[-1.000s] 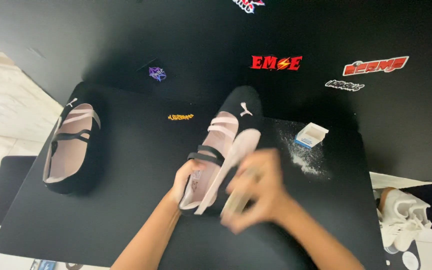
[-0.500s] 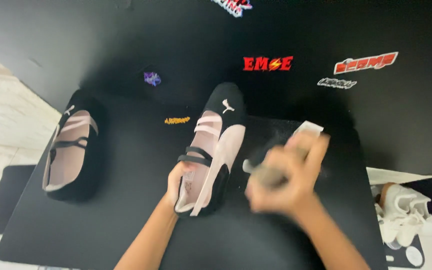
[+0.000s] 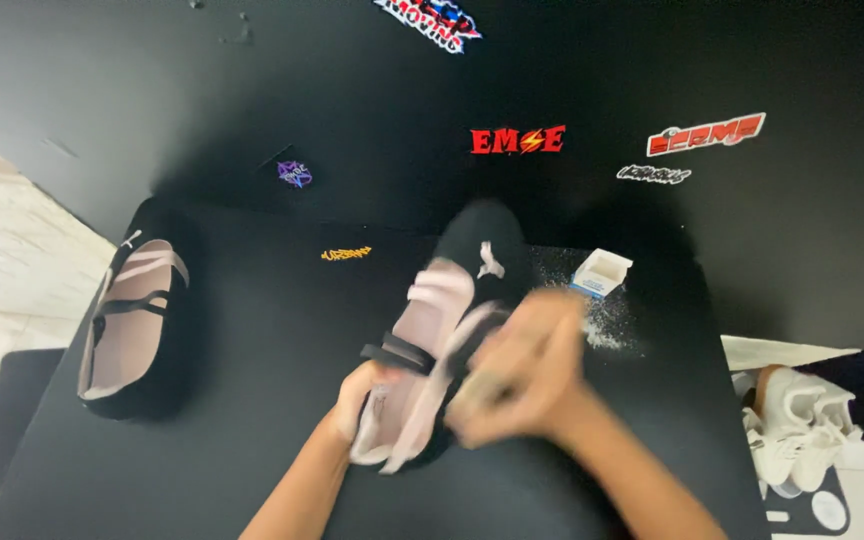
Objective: The person cleans a black and pink Puma shoe using a white eraser. They hold the shoe in the left hand and rub the eraser along the side and toe areas. A brush and a small box of powder are visible on the table but not used during the clip.
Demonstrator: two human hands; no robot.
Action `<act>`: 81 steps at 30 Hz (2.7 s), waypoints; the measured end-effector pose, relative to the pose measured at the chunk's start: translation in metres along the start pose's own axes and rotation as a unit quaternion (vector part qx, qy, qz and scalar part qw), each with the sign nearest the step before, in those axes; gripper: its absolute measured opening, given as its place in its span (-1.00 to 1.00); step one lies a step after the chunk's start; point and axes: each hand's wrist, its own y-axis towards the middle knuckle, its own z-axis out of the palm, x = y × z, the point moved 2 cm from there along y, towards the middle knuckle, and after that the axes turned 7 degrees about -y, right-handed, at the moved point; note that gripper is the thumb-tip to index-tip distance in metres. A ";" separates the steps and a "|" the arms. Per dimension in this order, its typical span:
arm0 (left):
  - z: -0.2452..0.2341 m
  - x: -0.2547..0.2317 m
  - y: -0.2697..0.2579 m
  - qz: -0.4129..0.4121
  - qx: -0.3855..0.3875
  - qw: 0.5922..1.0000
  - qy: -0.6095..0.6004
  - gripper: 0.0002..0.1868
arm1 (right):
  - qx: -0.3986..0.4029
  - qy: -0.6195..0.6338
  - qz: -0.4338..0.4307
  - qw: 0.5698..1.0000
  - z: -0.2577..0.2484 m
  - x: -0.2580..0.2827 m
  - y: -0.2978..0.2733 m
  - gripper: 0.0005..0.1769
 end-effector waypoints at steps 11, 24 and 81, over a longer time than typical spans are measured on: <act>-0.030 -0.039 0.019 0.195 0.118 0.966 -0.124 -0.69 | 0.265 0.108 0.139 0.948 0.014 0.006 -0.116 -0.28; -0.025 -0.035 0.019 0.171 0.084 0.968 -0.163 -0.66 | 0.349 0.172 0.265 0.882 0.016 -0.059 -0.073 -0.65; -0.021 -0.030 0.013 0.169 0.190 0.955 -0.150 -0.79 | 0.118 0.524 0.641 0.548 -0.010 -0.077 -0.131 -0.37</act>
